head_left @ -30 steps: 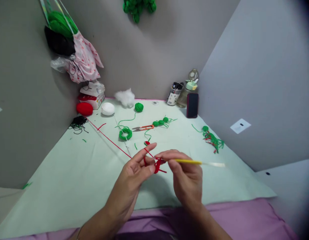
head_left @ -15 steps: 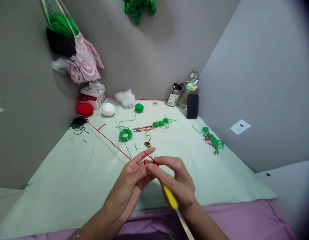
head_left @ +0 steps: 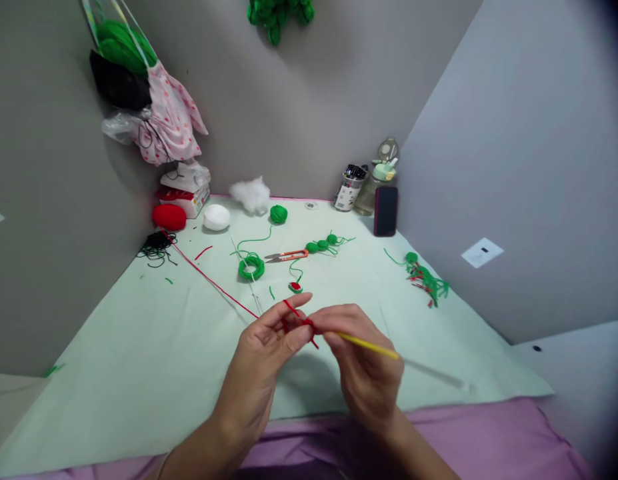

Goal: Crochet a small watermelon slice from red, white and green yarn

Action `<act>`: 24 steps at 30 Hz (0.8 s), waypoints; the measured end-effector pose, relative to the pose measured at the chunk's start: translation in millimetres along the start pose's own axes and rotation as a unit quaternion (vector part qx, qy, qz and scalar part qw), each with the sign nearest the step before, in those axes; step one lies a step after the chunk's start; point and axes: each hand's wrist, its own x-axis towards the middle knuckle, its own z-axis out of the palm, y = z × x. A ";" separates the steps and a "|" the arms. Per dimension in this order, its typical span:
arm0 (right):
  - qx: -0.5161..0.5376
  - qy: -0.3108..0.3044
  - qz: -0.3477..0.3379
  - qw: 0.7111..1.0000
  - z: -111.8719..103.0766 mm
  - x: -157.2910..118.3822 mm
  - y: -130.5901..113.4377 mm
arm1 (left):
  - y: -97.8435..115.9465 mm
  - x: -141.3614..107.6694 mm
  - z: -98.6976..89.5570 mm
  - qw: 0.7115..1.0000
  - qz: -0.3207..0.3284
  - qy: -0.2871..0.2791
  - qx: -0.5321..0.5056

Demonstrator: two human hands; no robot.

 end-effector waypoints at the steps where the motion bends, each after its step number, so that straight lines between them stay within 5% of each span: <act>1: -0.046 -0.011 -0.030 0.998 -0.6 -3.4 1.6 | 0.6 0.7 0.7 1.000 -0.008 0.005 -0.017; 5: -0.108 -0.019 -0.095 0.989 -2.2 -10.4 5.1 | 1.7 4.4 -0.7 0.994 -0.068 -0.005 -0.091; 10: 0.078 0.069 0.051 0.993 -3.2 -1.7 1.6 | 3.4 7.3 -8.6 0.990 -0.091 0.012 -0.106; 14: 0.201 0.074 0.144 0.966 -1.2 5.3 3.0 | 2.8 5.9 -7.4 0.998 -0.029 0.024 -0.058; 18: 0.040 0.025 0.039 0.998 1.9 -2.3 5.4 | -2.1 1.7 -0.8 0.999 0.037 0.022 -0.024; 21: -0.125 -0.005 -0.103 0.987 1.5 -12.0 7.8 | -2.2 0.9 0.9 0.997 -0.034 -0.010 -0.063; 24: -0.086 0.034 -0.087 0.992 0.0 -12.6 8.8 | 2.4 4.4 -2.7 0.987 -0.112 -0.029 -0.111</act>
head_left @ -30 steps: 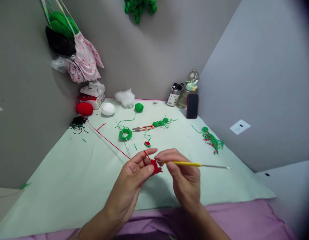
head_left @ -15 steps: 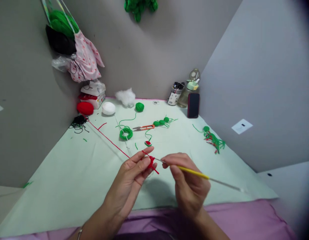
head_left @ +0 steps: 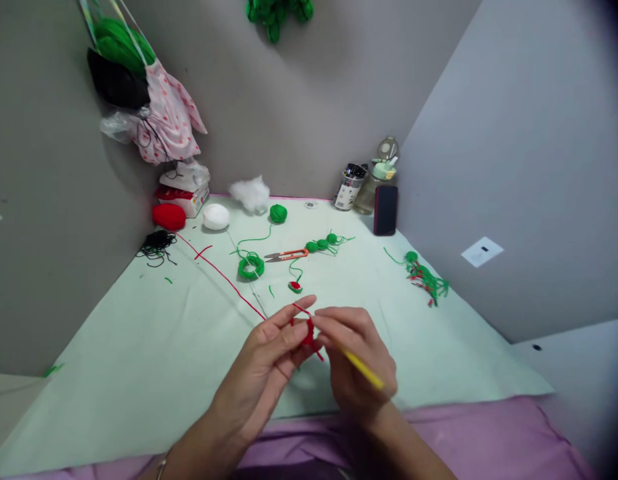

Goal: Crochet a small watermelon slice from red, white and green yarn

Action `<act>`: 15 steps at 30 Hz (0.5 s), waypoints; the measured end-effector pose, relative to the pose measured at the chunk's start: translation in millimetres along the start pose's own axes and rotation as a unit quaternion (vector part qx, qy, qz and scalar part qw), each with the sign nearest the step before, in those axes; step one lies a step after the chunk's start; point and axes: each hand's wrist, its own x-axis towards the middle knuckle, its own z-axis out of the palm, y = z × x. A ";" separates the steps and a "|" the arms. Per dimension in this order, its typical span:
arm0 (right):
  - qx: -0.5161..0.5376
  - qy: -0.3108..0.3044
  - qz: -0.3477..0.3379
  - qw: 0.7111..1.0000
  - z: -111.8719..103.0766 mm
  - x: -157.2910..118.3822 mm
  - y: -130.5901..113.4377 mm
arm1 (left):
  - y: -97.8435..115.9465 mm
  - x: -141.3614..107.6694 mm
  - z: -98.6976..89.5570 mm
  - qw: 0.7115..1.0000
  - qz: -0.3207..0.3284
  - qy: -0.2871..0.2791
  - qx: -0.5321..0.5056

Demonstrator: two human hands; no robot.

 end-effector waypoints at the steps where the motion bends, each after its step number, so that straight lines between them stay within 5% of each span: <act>1: 0.044 0.024 0.048 0.998 -0.2 2.5 0.1 | 2.2 0.9 -1.5 1.000 -0.007 0.005 -0.006; 6: 0.228 0.065 0.243 0.941 0.9 17.6 -0.9 | -0.6 1.1 -6.1 0.992 0.094 0.039 0.071; 9: 0.128 -0.008 0.153 0.980 2.0 14.0 -1.9 | -9.9 -0.5 -5.5 0.977 0.162 0.039 0.133; 12: 0.011 -0.031 0.021 0.999 2.5 5.3 -2.5 | -13.2 -0.8 -4.3 0.985 0.130 0.027 0.112; 15: 0.098 -0.001 0.078 0.992 2.2 4.7 -1.8 | -6.7 -2.0 -2.3 0.993 0.084 0.009 0.083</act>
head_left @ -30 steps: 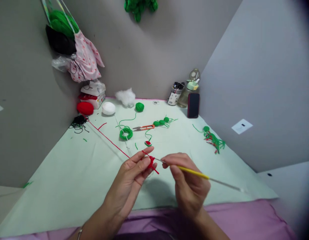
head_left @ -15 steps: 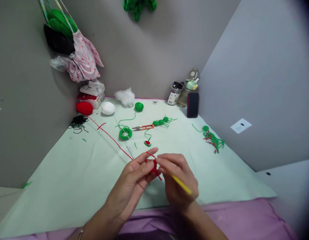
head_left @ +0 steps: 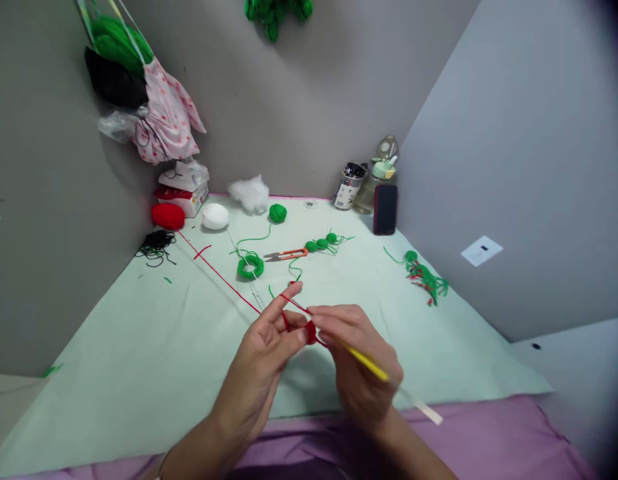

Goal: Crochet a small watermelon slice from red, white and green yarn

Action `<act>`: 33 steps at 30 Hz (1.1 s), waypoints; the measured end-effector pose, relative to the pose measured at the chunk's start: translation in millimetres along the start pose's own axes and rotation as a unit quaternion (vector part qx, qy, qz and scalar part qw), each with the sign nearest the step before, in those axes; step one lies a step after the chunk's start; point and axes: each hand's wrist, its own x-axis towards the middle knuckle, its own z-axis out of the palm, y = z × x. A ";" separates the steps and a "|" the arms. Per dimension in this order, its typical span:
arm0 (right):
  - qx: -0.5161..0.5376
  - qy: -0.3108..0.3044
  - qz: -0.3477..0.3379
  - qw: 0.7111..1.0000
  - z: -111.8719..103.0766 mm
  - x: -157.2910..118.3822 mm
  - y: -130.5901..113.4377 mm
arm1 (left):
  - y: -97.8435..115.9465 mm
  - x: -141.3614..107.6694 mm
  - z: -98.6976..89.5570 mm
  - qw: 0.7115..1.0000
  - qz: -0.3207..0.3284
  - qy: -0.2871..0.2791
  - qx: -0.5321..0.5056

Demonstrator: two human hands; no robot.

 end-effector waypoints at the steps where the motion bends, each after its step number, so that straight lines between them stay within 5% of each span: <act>1: 0.053 0.008 0.049 0.997 -0.4 2.2 0.2 | 3.7 -0.2 0.2 1.000 -0.010 -0.005 -0.003; 6: 0.197 0.001 0.199 0.960 -4.7 12.8 -1.0 | 17.4 -2.0 0.1 0.999 -0.033 -0.006 -0.004; 10: 0.031 -0.027 0.073 0.996 -9.4 7.0 -4.5 | 14.0 -3.8 1.8 0.999 0.010 0.022 0.027; 14: -0.149 -0.102 -0.121 0.976 -11.8 -2.0 -3.1 | 10.2 -4.8 4.7 1.000 0.000 0.015 0.000; 18: -0.052 -0.035 -0.034 0.997 -10.7 0.1 -2.5 | 13.5 -1.1 1.8 0.994 -0.082 -0.018 -0.072; 23: 0.146 0.010 0.107 0.983 -6.1 15.7 -5.6 | 13.0 0.0 0.7 0.998 -0.039 -0.007 -0.044; 29: 0.050 -0.023 0.056 0.997 -2.6 14.8 -6.5 | 6.4 -1.3 5.3 0.999 0.034 0.012 0.041; 33: -0.110 -0.048 -0.061 0.991 -4.4 4.4 -3.5 | 7.3 2.2 6.8 1.000 0.002 0.018 -0.017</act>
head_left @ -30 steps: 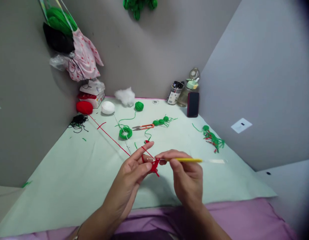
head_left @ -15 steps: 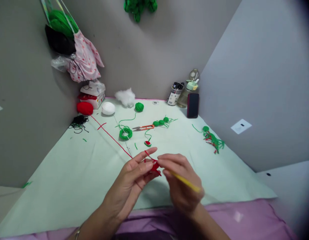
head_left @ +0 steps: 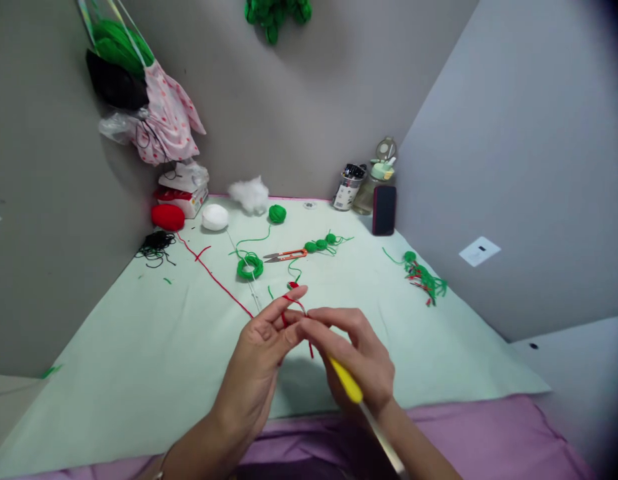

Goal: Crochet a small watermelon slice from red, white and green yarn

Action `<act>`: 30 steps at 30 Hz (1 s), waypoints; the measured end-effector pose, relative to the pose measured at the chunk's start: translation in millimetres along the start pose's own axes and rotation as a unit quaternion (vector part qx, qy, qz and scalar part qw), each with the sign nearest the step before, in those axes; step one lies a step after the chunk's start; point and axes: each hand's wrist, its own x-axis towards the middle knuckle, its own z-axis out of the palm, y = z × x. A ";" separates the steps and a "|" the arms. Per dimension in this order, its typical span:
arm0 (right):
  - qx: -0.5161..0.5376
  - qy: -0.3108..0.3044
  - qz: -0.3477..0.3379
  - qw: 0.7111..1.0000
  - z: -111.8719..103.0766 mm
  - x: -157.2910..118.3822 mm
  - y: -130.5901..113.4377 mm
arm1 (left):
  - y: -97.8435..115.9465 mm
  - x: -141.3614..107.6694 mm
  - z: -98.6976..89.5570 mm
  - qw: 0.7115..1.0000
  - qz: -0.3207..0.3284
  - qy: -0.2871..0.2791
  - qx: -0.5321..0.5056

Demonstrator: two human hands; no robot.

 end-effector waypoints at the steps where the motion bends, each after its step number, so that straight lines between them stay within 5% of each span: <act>1: -0.015 0.001 -0.013 1.000 -0.2 -1.5 0.4 | 0.7 1.0 -0.2 1.000 -0.022 -0.005 -0.019; 5: 0.096 0.057 0.073 0.991 -2.1 0.1 0.1 | 4.5 4.3 -3.7 0.996 -0.069 -0.004 -0.063; 10: 0.291 0.113 0.214 0.926 -2.6 8.1 0.7 | 4.8 2.6 -4.9 0.999 -0.033 0.013 -0.020; 15: 0.298 0.083 0.206 0.928 4.8 8.3 2.2 | -0.3 -2.0 -1.1 0.998 0.033 0.006 0.053; 30: 0.327 0.083 0.270 0.902 7.5 4.3 5.1 | -2.1 -3.5 -4.5 0.998 0.029 0.004 0.054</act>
